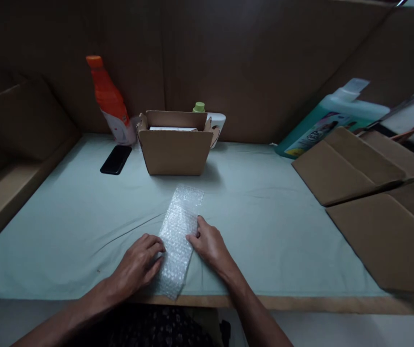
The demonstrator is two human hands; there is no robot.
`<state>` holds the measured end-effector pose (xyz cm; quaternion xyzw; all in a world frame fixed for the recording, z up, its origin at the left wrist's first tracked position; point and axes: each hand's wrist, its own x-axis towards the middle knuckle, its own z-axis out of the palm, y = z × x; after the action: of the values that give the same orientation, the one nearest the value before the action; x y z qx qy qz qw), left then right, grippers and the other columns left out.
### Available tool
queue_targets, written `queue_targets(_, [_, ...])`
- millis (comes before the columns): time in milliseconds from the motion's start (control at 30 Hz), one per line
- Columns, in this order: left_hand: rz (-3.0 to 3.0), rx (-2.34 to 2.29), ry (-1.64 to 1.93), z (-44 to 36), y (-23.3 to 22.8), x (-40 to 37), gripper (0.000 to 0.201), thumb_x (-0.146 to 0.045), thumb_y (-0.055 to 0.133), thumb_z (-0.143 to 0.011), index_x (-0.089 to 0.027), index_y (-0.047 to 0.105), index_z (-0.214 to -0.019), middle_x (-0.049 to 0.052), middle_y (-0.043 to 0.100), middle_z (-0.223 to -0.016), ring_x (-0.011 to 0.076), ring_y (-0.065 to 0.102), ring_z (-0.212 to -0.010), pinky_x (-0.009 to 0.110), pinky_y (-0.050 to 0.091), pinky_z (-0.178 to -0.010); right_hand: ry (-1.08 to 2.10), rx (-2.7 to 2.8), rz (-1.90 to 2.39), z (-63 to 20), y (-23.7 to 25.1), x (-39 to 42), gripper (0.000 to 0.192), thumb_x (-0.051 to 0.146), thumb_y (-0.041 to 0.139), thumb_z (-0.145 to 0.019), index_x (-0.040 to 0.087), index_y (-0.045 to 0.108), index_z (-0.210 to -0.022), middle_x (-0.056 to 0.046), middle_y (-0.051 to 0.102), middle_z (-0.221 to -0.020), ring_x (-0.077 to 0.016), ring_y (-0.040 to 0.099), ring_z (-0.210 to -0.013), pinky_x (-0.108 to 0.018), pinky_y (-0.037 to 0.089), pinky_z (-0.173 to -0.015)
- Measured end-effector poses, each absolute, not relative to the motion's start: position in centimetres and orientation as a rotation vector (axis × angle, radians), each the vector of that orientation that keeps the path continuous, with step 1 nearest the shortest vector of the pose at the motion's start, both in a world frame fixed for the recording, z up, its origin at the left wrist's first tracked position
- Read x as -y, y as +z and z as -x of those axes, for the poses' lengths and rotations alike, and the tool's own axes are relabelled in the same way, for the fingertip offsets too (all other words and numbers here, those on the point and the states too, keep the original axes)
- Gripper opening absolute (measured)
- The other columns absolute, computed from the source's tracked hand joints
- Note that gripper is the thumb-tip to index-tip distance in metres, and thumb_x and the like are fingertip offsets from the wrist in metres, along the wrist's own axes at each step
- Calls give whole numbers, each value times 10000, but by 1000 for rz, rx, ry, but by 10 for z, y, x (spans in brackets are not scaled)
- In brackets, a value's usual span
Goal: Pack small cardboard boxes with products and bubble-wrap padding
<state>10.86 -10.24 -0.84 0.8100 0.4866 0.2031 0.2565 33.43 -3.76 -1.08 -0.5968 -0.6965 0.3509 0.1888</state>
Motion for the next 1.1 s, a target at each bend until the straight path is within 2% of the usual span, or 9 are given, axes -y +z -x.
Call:
queue_targets(100, [-2270,-1399,445,-111,-13,97,164,-85,498,-874,-178,630,-902,88,661,-985,266,578,-909,441,524,-806,886,2028,1717,-331,-8,38,156,249,600,-771,216,537,-911,43,572,-624,-142,502,-559,-259,322,-566])
queue_targets(233, [-2300,-1450,448,-111,-13,94,159,-102,491,-893,-185,627,-901,83,649,-962,255,581,-890,419,526,-783,933,2019,1684,-328,-8,36,379,279,579,-821,178,547,-1185,22,642,-684,-161,550,-581,-265,377,-580])
queue_targets(333, [-2305,-1483,426,-110,-14,92,151,-93,506,-872,-189,621,-892,84,646,-960,256,582,-888,411,528,-776,877,2035,1707,-328,-12,33,476,282,589,-826,168,526,-1284,13,675,-703,-180,605,-614,-277,408,-600])
queue_targets(467, [-2274,-1491,445,-108,-15,88,164,-89,515,-856,-191,622,-926,82,636,-968,251,592,-887,402,539,-777,576,2158,1864,-335,-11,28,484,341,652,-840,223,556,-1300,10,703,-714,-207,659,-636,-287,385,-576])
queue_targets(567, [-2250,-1515,542,-106,-13,82,210,-143,538,-880,-191,622,-1067,117,612,-1129,255,592,-959,420,548,-837,427,2164,1875,-343,-9,27,482,367,644,-878,222,536,-1325,-1,712,-762,-221,676,-676,-307,427,-599])
queue_targets(667, [-2309,-1540,517,-108,-11,72,352,-168,579,-867,-194,592,-1217,161,543,-1302,284,570,-1037,473,534,-902,230,2229,1683,-344,-14,26,438,328,606,-916,197,543,-1329,-101,729,-1063,-276,680,-958,-381,495,-784])
queue_targets(733, [-2338,-1552,425,-112,-10,65,362,-155,588,-847,-192,603,-1207,162,561,-1261,300,561,-1030,484,533,-887,110,2330,1576,-340,-21,24,399,302,587,-929,200,569,-1314,-149,662,-1278,-317,610,-1152,-438,478,-894])
queue_targets(800, [-2344,-1567,346,-116,-10,59,314,-139,581,-835,-190,628,-1142,146,594,-1172,305,557,-1008,474,531,-863,49,2421,1537,-332,-25,19,376,285,566,-944,201,586,-1309,-165,608,-1371,-335,550,-1245,-468,455,-938])
queue_targets(1100, [-2330,-1708,260,-114,-5,43,237,-262,579,-879,-185,658,-1088,140,595,-1077,315,554,-968,467,500,-839,75,2580,1459,-312,-3,-26,282,265,579,-947,192,647,-1211,-153,624,-1342,-324,520,-1264,-476,398,-983])
